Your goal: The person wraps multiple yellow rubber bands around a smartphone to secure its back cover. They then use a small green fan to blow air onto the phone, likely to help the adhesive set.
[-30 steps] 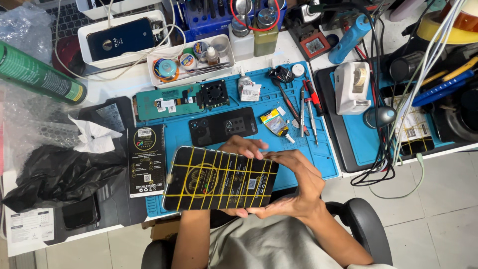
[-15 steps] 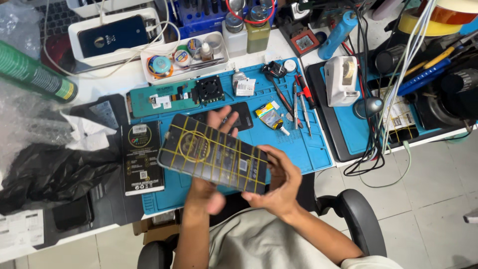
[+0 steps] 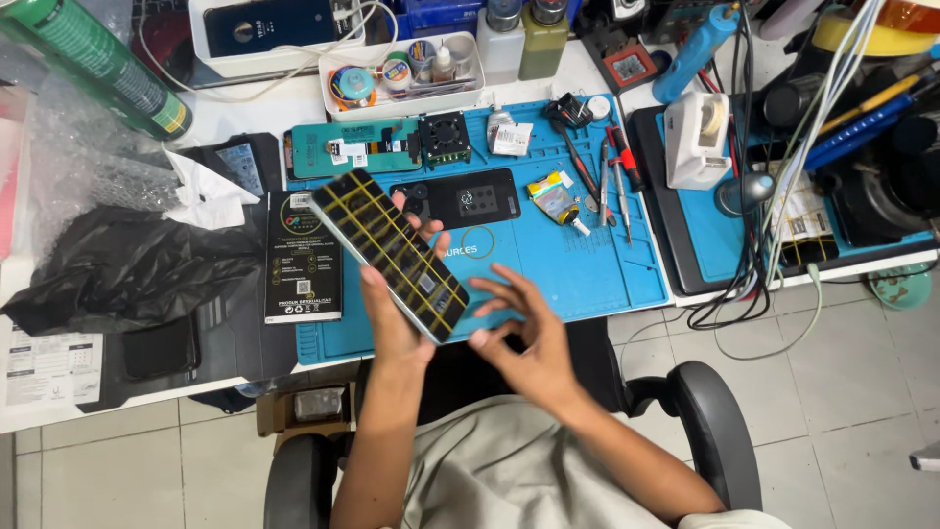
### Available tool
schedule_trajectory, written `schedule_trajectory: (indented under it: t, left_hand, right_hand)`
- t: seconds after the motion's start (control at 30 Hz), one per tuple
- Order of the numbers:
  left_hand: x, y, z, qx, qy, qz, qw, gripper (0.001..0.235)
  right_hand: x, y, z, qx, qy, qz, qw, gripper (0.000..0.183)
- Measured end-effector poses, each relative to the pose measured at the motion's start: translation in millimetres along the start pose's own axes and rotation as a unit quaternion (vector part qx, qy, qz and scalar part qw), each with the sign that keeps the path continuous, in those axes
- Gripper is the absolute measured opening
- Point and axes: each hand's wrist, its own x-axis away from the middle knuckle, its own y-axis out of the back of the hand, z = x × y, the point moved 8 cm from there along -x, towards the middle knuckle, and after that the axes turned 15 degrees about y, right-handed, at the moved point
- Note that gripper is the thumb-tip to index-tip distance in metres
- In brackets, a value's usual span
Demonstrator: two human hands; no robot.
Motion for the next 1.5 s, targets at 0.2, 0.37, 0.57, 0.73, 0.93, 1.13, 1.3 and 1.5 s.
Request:
schedule_trajectory:
  t: [0.2,0.37,0.57,0.73,0.93,1.13,1.3,1.5]
  left_hand:
    - [6,4,37,0.067,0.091,0.031,0.993,0.096]
    - [12,-5,68,0.098,0.13,0.046,0.986,0.09]
    - [13,-23,94,0.123,0.168,0.039,0.977,0.095]
    - [12,-34,111,0.154,0.194,0.041,0.968,0.093]
    - [4,-43,104,0.197,0.147,0.055,0.968,0.091]
    - [-1,-23,74,0.19,0.102,0.026,0.976,0.09]
    - [-12,-9,49,0.208,0.104,0.023,0.972,0.086]
    - [-30,-8,34,0.232,0.138,0.063,0.961,0.082]
  right_hand:
    - [7,77,3,0.042,-0.018,-0.057,0.997,0.037]
    - [28,142,-10,0.086,-0.018,-0.152,0.984,0.014]
    - [41,163,-18,0.055,0.029,-0.148,0.987,0.016]
    - [32,155,-8,0.023,0.032,-0.106,0.994,0.02]
    - [-51,135,23,0.147,0.066,-0.015,0.987,0.024]
    - [-188,30,32,0.367,0.287,0.262,0.845,0.054]
    - [-238,-21,-33,0.483,0.182,0.386,0.765,0.078]
    - [-250,-21,-45,0.467,0.188,0.393,0.77,0.072]
